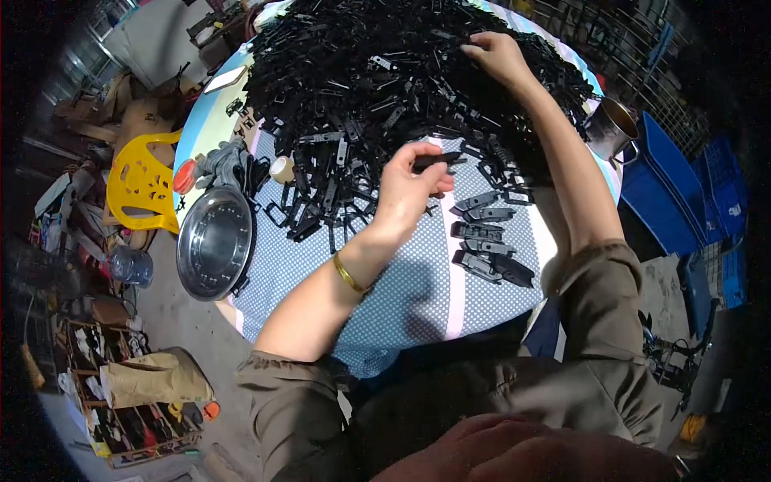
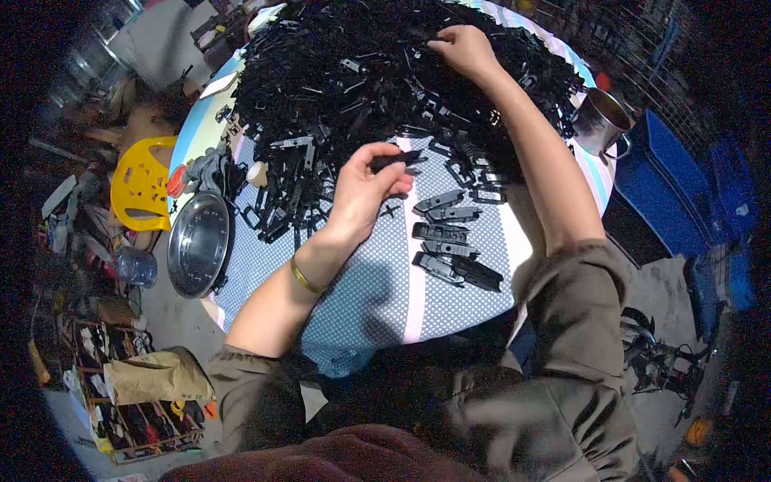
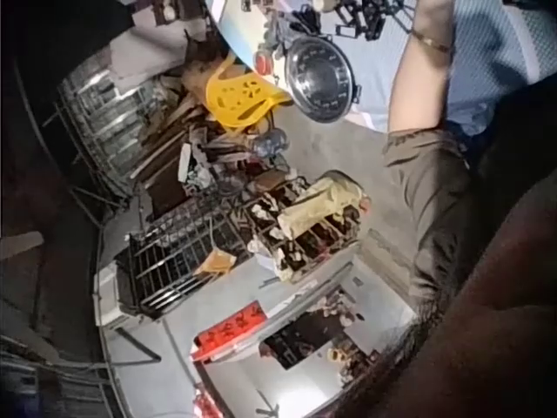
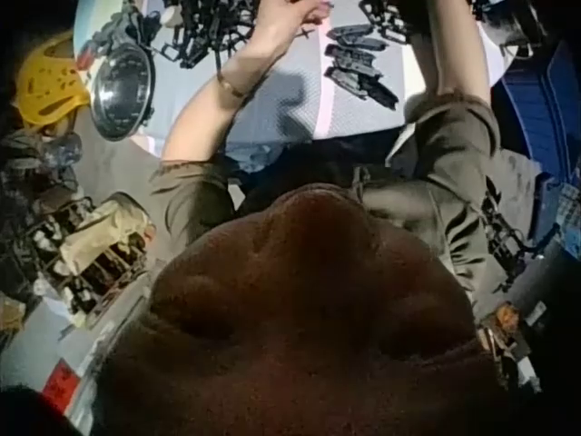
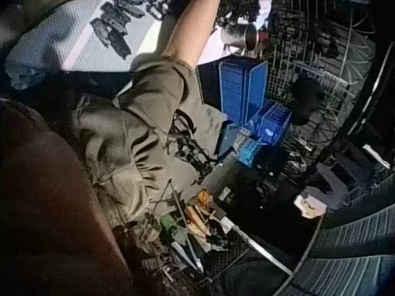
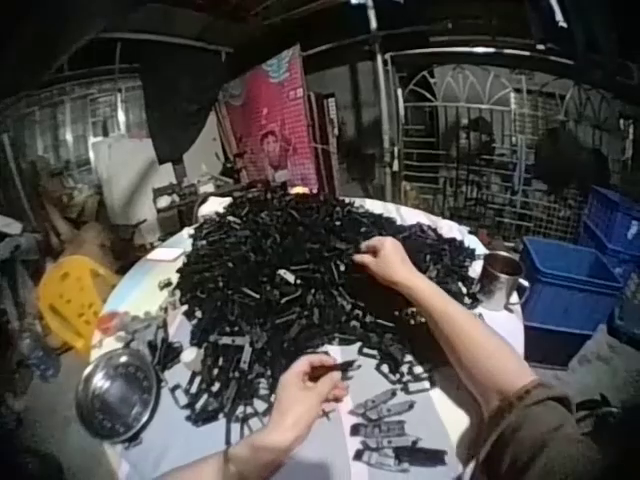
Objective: Sorting and inspecting small black plastic components on a workbench.
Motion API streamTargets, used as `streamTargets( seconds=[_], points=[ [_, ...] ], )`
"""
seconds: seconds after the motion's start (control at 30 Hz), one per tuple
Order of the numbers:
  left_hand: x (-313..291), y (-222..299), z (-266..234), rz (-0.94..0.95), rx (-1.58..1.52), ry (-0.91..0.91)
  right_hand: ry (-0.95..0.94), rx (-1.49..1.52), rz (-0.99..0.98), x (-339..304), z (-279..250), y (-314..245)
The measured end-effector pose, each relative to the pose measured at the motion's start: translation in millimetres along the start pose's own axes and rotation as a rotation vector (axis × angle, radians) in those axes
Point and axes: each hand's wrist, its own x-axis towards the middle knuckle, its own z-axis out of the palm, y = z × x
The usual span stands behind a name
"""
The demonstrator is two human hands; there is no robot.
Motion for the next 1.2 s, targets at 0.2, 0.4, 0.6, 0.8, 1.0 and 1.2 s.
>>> streamTargets(
  seconds=[0.2, 0.4, 0.6, 0.8, 1.0, 1.2],
  points=[
    [5.8, 4.8, -1.8, 0.201, 0.138, 0.095, -0.505, 0.823, 0.478, -62.7, -58.1, -83.0],
    [3.9, 10.8, -6.0, 0.177, 0.242, 0.012, -0.518, 0.643, 0.455, -78.6, -61.8, -95.4],
    [-0.7, 7.5, -2.5, 0.133, 0.353, -0.027, -0.559, -0.068, 0.205, -45.2, -57.4, -41.9],
    [-1.2, 6.2, 0.4, -0.002, 0.237, -0.02, -0.137, -0.388, 0.0, -8.4, 0.2, -6.9],
    [4.2, 4.4, -3.2, 0.078, 0.167, 0.009, -0.324, -0.589, 0.083, 6.2, 24.2, 9.8],
    [4.3, 4.7, -0.1, 0.239, 0.17, 0.028, 0.004, 0.017, -0.147, -9.2, -2.0, -8.9]
  ],
)
